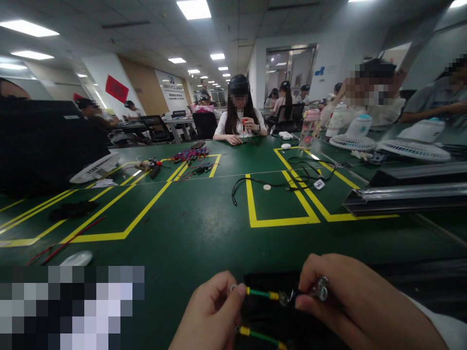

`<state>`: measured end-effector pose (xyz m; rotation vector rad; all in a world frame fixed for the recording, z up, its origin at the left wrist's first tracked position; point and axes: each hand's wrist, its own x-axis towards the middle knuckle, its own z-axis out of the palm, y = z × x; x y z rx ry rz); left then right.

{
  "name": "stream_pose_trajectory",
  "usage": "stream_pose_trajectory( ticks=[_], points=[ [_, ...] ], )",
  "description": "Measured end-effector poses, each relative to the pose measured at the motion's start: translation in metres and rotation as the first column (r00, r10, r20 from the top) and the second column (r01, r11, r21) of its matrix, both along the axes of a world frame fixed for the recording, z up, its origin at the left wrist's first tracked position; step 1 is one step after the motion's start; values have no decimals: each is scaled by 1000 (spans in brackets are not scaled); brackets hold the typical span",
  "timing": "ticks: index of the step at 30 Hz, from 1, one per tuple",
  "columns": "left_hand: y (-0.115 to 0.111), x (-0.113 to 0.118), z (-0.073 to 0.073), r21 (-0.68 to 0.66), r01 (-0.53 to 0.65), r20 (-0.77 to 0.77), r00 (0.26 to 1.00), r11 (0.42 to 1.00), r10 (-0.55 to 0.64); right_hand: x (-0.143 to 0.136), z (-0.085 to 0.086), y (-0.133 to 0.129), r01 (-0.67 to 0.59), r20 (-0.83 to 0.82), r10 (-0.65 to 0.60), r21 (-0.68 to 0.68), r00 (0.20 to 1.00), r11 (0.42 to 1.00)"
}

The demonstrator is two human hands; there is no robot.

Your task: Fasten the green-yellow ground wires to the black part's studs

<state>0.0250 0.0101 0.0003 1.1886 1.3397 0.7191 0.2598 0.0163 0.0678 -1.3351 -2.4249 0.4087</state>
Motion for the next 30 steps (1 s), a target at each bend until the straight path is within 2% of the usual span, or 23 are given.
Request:
stream_pose_trajectory(
  ticks=[8, 30],
  points=[
    [0, -2, -6, 8, 16, 21, 1000, 1000, -16, -3, 2, 4, -50, 6, 51, -17, 999, 999],
    [0, -2, -2, -3, 7, 37, 999, 1000, -7, -7, -5, 3, -75, 18, 74, 45, 997, 996]
  ],
)
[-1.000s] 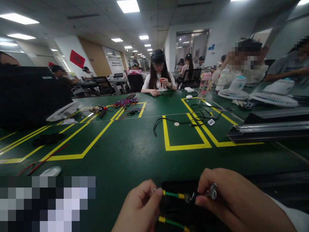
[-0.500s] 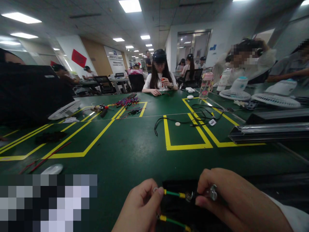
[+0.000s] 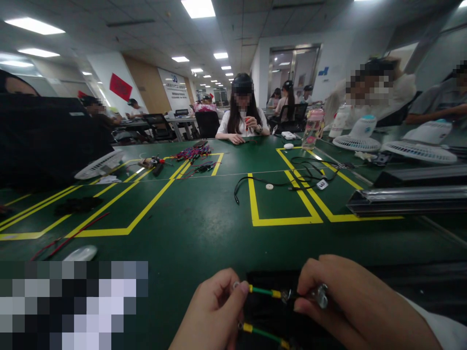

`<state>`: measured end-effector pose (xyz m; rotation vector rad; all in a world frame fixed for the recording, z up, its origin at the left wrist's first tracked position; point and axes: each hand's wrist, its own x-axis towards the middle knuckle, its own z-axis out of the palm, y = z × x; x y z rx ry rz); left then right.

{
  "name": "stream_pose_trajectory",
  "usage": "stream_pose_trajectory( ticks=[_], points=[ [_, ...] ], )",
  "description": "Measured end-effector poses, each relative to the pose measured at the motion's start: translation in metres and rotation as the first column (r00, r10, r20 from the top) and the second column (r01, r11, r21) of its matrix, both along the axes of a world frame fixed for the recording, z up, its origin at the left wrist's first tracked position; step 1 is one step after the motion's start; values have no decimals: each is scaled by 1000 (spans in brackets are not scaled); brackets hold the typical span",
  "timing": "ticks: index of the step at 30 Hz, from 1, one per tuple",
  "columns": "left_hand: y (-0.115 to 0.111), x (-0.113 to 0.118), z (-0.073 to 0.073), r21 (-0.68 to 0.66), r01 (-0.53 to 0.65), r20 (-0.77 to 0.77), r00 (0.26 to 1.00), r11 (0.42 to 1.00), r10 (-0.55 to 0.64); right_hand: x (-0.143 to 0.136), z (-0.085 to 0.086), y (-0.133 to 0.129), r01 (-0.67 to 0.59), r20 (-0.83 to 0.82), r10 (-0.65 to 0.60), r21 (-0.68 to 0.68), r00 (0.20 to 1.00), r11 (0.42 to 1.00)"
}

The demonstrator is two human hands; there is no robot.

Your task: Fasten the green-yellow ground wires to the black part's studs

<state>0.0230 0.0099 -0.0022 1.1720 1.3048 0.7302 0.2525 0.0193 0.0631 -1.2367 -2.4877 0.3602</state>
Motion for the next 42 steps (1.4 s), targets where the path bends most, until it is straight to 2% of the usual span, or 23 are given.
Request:
stream_pose_trajectory(
  ticks=[13, 16, 20, 23, 30, 37, 42],
  points=[
    [1, -1, -2, 20, -4, -29, 1000, 1000, 5, 6, -1, 0, 3, -12, -3, -62, 1000, 998],
    [0, -1, -2, 22, -11, -24, 1000, 1000, 11, 12, 7, 4, 21, -46, -25, -78, 999, 997],
    [-1, -1, -2, 18, -9, -5, 1000, 1000, 9, 15, 21, 11, -54, -35, 51, -85, 998, 995],
    [-1, -1, -3, 30, -15, -21, 1000, 999, 16, 10, 25, 11, -72, 10, 73, -82, 997, 994],
    [0, -2, -4, 36, -5, -42, 999, 999, 7, 2, 21, 10, -27, 47, 32, -103, 998, 994],
    [-1, 0, 3, 35, -9, -66, 998, 999, 11, 6, 11, 12, -63, 18, 63, -21, 998, 998],
    [0, 0, 3, 35, -9, -78, 997, 999, 12, 6, 13, 10, -95, 56, 95, -7, 994, 995]
  ],
)
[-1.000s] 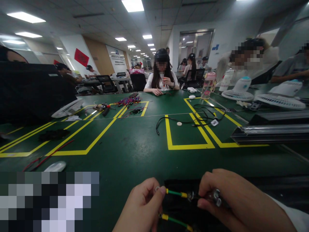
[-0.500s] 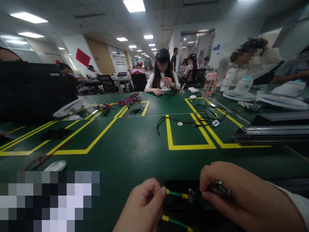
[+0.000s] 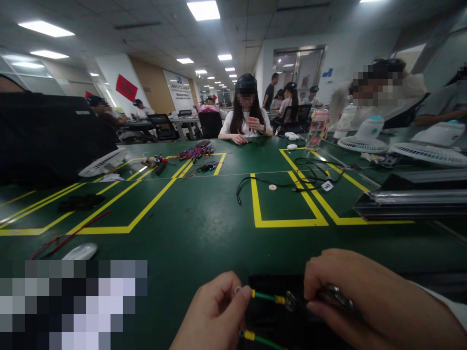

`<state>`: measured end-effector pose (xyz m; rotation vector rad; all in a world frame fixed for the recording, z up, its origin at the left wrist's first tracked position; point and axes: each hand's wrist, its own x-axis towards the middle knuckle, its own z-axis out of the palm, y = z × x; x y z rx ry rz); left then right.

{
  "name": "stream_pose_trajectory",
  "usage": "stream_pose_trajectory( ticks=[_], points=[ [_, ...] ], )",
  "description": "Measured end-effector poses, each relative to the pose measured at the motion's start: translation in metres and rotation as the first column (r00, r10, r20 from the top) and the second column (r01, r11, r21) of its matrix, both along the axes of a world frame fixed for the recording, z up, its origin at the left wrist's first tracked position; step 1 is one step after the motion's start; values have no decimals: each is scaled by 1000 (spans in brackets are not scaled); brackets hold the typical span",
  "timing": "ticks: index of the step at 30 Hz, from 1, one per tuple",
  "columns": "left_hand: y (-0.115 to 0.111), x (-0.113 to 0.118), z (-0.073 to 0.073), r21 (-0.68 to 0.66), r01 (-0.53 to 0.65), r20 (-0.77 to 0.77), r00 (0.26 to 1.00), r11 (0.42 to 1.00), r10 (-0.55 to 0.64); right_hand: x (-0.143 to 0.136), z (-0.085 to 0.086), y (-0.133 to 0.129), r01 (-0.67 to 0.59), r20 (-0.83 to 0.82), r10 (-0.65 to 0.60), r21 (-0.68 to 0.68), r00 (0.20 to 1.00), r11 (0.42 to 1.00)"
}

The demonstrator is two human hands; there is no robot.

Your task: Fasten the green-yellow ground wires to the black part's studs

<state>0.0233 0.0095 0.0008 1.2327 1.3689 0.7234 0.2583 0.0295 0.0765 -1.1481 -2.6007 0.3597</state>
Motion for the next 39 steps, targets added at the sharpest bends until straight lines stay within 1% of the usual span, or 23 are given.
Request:
stream_pose_trajectory(
  ticks=[4, 12, 17, 20, 25, 27, 30, 33, 36, 39],
  points=[
    [0, 0, -1, -8, 0, -6, 1000, 1000, 0, -3, 2, 0, 11, 20, -11, -10, 1000, 1000],
    [1, -2, -5, 13, 9, -7, 1000, 1000, -9, 2, -5, -2, 3, -29, -4, -39, 1000, 999],
    [0, -2, -9, 7, 8, 30, 1000, 1000, -8, 2, -1, -2, -7, -35, 4, -81, 999, 997],
    [0, -2, -10, 8, 9, 49, 999, 1000, -10, 1, 0, -1, -24, -32, 21, -83, 999, 996],
    [0, -1, -9, -6, 4, 51, 999, 1000, -4, 1, 1, -1, -91, -46, 88, -83, 995, 992],
    [0, -1, -9, -7, 5, 48, 999, 1000, -5, 2, 2, 0, -95, -37, 92, -82, 995, 992],
    [0, -2, -10, -7, 12, 55, 998, 1000, -12, 6, 5, 2, -52, -41, 48, -80, 998, 995],
    [1, -2, -11, 4, 14, 51, 999, 1000, -14, 13, 6, 2, 39, -94, -47, -89, 994, 995],
    [0, -2, -11, 16, 3, 35, 999, 1000, -4, 16, 0, -3, 124, -135, -137, -100, 981, 987],
    [0, -2, -10, 25, 8, 21, 1000, 1000, -8, 10, -9, -7, 135, -124, -144, -84, 982, 987]
  ],
)
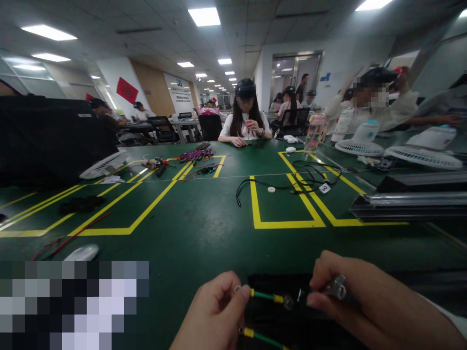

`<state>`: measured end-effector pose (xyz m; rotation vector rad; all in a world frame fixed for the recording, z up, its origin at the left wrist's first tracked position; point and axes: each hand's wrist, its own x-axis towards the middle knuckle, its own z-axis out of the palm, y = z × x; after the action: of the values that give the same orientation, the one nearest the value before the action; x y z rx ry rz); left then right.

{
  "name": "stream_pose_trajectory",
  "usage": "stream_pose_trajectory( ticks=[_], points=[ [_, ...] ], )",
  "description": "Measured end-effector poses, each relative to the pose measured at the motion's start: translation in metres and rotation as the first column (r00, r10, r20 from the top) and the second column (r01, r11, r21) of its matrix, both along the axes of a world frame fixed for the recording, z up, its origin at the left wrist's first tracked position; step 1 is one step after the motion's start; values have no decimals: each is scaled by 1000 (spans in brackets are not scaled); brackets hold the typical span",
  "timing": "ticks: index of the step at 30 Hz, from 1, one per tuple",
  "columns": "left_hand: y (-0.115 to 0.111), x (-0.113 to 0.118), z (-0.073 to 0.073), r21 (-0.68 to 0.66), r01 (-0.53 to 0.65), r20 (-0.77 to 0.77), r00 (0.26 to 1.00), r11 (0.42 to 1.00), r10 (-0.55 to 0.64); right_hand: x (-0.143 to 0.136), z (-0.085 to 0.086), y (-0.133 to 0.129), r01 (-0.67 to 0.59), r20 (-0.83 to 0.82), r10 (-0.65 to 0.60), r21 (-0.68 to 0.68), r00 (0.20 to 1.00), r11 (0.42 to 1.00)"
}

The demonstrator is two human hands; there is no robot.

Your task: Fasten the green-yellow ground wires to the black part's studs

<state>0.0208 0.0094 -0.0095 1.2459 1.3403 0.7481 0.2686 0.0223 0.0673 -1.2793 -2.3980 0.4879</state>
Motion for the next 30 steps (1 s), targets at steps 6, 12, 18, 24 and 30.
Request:
stream_pose_trajectory(
  ticks=[6, 12, 18, 24, 30],
  points=[
    [1, 0, 0, -35, 7, 32, 999, 999, -6, -17, -3, 1, 31, 75, -31, 5, 997, 1000],
    [1, 2, 1, -26, 6, 60, 998, 1000, -4, -26, 4, 1, 34, 122, -27, -58, 992, 998],
    [0, 2, 2, -31, 8, 41, 999, 1000, -6, -40, 9, 4, 70, 181, -66, -14, 981, 997],
    [1, 1, 1, -26, 15, 15, 1000, 1000, -15, -43, 5, 3, 57, 192, -71, 77, 979, 995],
    [0, 2, 5, -22, 3, 20, 1000, 1000, -3, -46, 1, 1, 43, 243, -69, 111, 967, 993]
  ],
)
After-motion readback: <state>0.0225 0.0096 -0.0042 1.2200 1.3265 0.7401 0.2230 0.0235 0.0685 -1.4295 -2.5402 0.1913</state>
